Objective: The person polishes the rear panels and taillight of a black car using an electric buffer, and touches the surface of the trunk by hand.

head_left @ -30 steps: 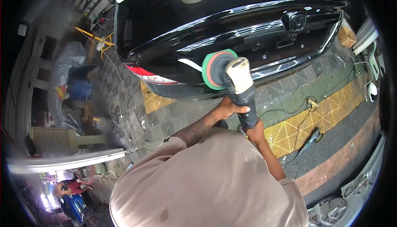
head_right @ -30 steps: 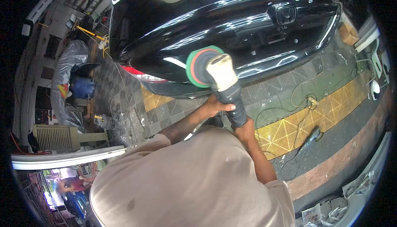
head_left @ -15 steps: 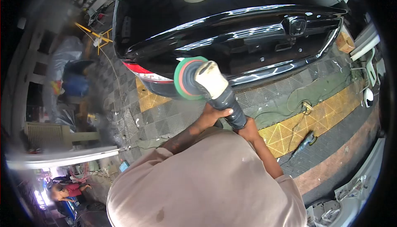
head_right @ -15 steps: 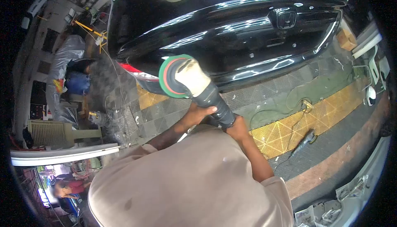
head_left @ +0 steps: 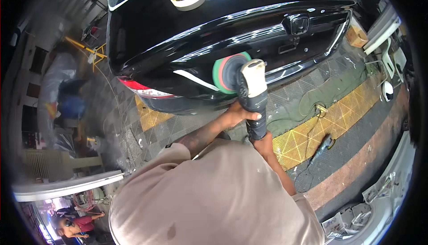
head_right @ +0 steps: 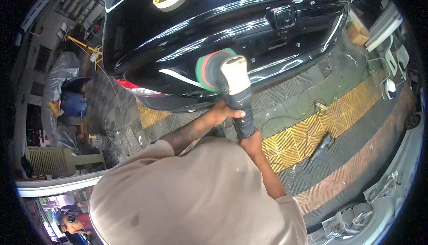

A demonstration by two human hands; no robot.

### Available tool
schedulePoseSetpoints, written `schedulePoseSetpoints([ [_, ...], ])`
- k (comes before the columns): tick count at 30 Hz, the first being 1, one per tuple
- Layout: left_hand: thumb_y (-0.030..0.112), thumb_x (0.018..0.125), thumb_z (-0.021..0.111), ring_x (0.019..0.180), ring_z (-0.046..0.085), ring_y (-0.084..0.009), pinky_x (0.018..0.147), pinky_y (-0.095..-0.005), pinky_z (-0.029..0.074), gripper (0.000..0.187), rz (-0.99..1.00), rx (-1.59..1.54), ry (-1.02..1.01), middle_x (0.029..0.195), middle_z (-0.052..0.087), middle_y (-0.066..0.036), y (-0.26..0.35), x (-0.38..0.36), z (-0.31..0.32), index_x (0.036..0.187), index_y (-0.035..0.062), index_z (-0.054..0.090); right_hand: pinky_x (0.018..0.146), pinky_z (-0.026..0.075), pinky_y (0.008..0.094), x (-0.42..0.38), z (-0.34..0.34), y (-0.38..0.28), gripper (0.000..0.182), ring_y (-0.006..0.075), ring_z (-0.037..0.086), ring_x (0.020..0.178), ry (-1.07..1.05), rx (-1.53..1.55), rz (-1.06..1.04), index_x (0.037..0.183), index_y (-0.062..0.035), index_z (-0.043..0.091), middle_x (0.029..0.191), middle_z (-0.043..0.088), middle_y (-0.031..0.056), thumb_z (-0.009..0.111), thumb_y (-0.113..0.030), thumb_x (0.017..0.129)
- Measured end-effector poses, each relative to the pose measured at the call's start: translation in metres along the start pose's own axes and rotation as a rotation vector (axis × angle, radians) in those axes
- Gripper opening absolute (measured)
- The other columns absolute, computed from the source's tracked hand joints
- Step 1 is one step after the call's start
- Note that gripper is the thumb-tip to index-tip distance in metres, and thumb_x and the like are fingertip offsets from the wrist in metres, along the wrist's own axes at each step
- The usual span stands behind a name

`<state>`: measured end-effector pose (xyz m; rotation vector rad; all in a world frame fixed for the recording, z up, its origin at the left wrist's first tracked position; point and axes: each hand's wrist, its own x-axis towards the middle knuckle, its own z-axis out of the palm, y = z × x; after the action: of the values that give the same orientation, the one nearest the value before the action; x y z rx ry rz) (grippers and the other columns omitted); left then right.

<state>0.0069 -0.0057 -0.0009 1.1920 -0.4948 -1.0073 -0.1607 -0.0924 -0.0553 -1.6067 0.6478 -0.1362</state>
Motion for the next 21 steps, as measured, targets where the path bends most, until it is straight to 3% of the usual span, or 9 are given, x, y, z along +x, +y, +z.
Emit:
schedulePoseSetpoints([
  [1,0.019,0.067,0.086,0.112,0.055,-0.0214,0.099,-0.0397,0.044,0.067,0.014,-0.006,-0.015,0.117,0.06,-0.007,0.003,0.006,0.005,0.125,0.0047,0.056,0.069,0.052,0.0321,-0.001,-0.001,-0.001,0.026,0.0159,0.065,0.074,0.04,0.041,0.079,0.092,0.0047,0.066,0.082,0.07,0.0104,0.072,-0.005,0.068],
  [4,0.019,0.067,0.086,0.113,0.055,-0.0215,0.1,-0.0398,0.043,0.069,0.015,-0.034,-0.061,0.117,0.06,-0.007,0.003,0.014,0.008,0.127,0.0046,0.055,0.07,0.053,0.0344,0.007,-0.009,0.012,0.025,0.0175,0.064,0.073,-0.001,-0.042,0.015,0.09,0.0049,0.065,0.082,0.07,0.0105,0.076,-0.003,0.069],
  [17,0.012,0.079,0.079,0.108,0.058,-0.0198,0.094,-0.0382,0.048,0.049,0.17,-0.061,0.305,0.113,0.061,-0.008,-0.021,-0.072,-0.026,0.121,0.0038,0.055,0.076,0.053,0.0336,0.015,0.013,-0.012,0.029,0.0156,0.068,0.084,-0.319,-0.084,0.002,0.093,0.0057,0.068,0.087,0.073,0.015,0.074,-0.008,0.069],
  [21,0.012,0.073,0.084,0.111,0.056,-0.0214,0.099,-0.0393,0.045,0.062,0.167,-0.093,0.303,0.115,0.06,-0.007,-0.006,-0.077,-0.026,0.126,0.004,0.054,0.076,0.053,0.0333,0.013,0.016,-0.024,0.029,0.0153,0.068,0.084,-0.333,-0.122,-0.002,0.094,0.0058,0.068,0.088,0.073,0.0153,0.074,-0.006,0.069],
])
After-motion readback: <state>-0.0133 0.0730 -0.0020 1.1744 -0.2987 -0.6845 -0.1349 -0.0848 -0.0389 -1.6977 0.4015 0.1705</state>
